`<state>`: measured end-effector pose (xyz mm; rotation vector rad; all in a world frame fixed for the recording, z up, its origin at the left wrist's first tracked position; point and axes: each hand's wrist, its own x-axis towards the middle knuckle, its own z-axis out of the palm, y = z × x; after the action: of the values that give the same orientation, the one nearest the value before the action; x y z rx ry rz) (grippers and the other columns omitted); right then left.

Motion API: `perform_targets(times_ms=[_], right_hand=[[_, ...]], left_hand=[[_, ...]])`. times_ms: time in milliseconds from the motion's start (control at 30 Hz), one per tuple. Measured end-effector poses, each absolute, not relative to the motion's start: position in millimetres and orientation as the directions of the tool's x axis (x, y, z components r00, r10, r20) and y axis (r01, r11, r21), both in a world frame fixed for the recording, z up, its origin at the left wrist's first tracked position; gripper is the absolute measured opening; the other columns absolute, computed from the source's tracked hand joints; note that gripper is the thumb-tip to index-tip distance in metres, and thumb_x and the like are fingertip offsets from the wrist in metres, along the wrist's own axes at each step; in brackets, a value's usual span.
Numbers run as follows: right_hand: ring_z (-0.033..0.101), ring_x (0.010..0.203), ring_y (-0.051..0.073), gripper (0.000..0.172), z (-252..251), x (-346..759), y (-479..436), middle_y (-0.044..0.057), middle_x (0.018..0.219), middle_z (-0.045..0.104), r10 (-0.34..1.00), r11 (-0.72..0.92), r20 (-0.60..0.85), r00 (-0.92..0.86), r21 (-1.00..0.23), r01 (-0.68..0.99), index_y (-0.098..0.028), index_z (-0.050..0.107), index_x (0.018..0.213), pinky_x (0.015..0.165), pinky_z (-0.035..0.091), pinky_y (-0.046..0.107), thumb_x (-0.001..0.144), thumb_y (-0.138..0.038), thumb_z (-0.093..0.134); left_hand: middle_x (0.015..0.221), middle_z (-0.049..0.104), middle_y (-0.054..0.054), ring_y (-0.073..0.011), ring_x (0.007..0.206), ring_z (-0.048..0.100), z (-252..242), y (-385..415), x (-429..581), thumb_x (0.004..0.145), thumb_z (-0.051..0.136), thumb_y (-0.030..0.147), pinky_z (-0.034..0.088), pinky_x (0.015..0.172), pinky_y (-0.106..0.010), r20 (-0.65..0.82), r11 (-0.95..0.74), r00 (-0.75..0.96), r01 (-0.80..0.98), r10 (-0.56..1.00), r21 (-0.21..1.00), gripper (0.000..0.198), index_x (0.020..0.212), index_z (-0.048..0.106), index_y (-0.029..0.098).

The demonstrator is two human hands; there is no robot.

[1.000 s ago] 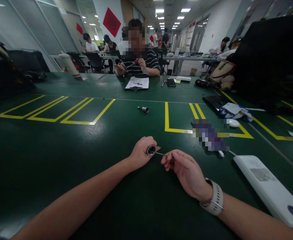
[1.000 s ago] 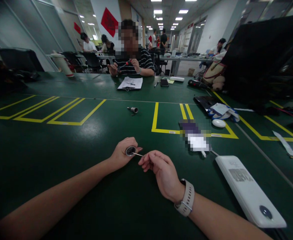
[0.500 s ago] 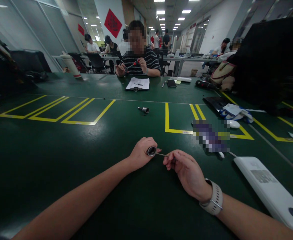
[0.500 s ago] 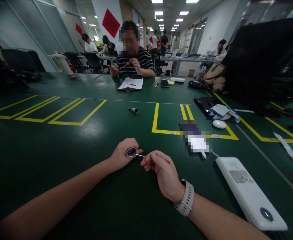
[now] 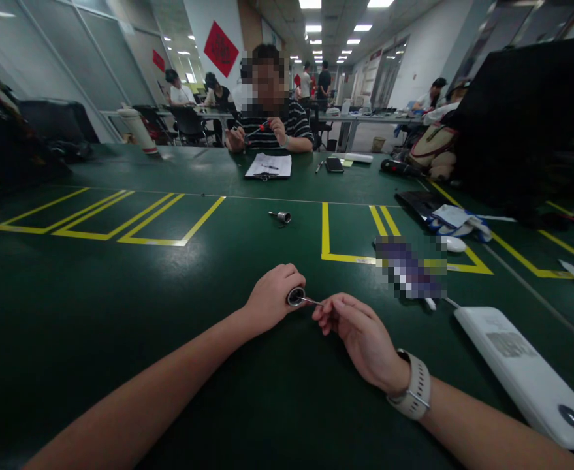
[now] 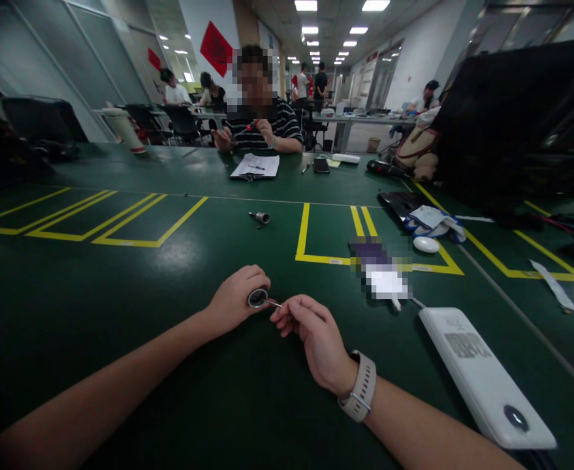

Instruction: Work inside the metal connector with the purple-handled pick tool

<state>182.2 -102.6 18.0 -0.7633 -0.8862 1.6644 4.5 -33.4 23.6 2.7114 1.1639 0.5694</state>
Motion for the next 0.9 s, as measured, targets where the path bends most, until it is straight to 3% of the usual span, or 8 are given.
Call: perform_targets(times_ms=[167, 333, 467, 633, 767, 900], right_hand=[[0.054, 0.074, 0.016, 0.018, 21, 183, -103, 0.006, 0.081, 0.063, 0.965, -0.190, -0.072, -0.250, -0.852, -0.487, -0.016, 0.063, 0.076, 0.065, 0.040, 0.029, 0.086, -0.023, 0.049], [0.054, 0.075, 0.017, 0.017, 22, 182, -101, 0.006, 0.082, 0.063, 0.968, -0.193, -0.091, -0.234, -0.866, -0.461, -0.016, 0.063, 0.077, 0.065, 0.040, 0.029, 0.085, -0.025, 0.051], [0.054, 0.075, 0.016, 0.017, 21, 183, -100, 0.006, 0.082, 0.063, 0.971, -0.185, -0.091, -0.222, -0.872, -0.453, -0.016, 0.063, 0.077, 0.065, 0.040, 0.029, 0.084, -0.026, 0.052], [0.053, 0.073, 0.016, 0.015, 20, 184, -98, 0.005, 0.081, 0.064, 0.972, -0.197, -0.111, -0.205, -0.862, -0.468, -0.017, 0.063, 0.075, 0.064, 0.040, 0.029, 0.082, -0.028, 0.056], [0.053, 0.074, 0.016, 0.014, 19, 184, -96, 0.005, 0.082, 0.063, 0.972, -0.211, -0.130, -0.196, -0.849, -0.484, -0.017, 0.063, 0.076, 0.064, 0.039, 0.029, 0.081, -0.028, 0.057], [0.053, 0.073, 0.016, 0.013, 18, 184, -94, 0.005, 0.080, 0.063, 0.973, -0.210, -0.132, -0.187, -0.839, -0.501, -0.017, 0.063, 0.075, 0.063, 0.039, 0.029, 0.080, -0.028, 0.058]], left_hand=[[0.085, 0.056, -0.001, -0.0158, 0.072, 0.052, 26, -37, 5, 0.080, 0.058, 0.035, 0.037, 0.059, -0.026, 0.256, -0.651, 0.603, 0.732, 0.756, 0.201, 0.023, 0.092, 0.051, 0.017], [0.087, 0.057, -0.001, -0.0140, 0.069, 0.054, 26, -40, 4, 0.080, 0.057, 0.029, 0.037, 0.056, -0.024, 0.216, -0.617, 0.579, 0.760, 0.786, 0.205, 0.015, 0.090, 0.055, 0.018], [0.090, 0.060, -0.001, -0.0153, 0.079, 0.057, 24, -39, 5, 0.077, 0.059, 0.018, 0.043, 0.066, -0.027, 0.236, -0.592, 0.545, 0.697, 0.804, 0.405, 0.013, 0.090, 0.059, 0.019], [0.099, 0.060, -0.004, -0.0175, 0.093, 0.057, 16, -32, 5, 0.071, 0.059, 0.009, 0.046, 0.081, -0.031, 0.225, -0.510, 0.526, 0.496, 0.820, 0.703, 0.027, 0.097, 0.061, 0.018], [0.109, 0.055, -0.007, -0.0179, 0.097, 0.057, 11, -28, 3, 0.067, 0.058, 0.003, 0.048, 0.081, -0.031, 0.138, -0.341, 0.542, 0.296, 0.829, 0.892, 0.041, 0.106, 0.058, 0.017], [0.109, 0.056, -0.008, -0.0196, 0.103, 0.057, 12, -26, 2, 0.066, 0.061, 0.003, 0.044, 0.090, -0.037, 0.036, -0.132, 0.545, 0.139, 0.838, 0.981, 0.045, 0.109, 0.057, 0.015]])
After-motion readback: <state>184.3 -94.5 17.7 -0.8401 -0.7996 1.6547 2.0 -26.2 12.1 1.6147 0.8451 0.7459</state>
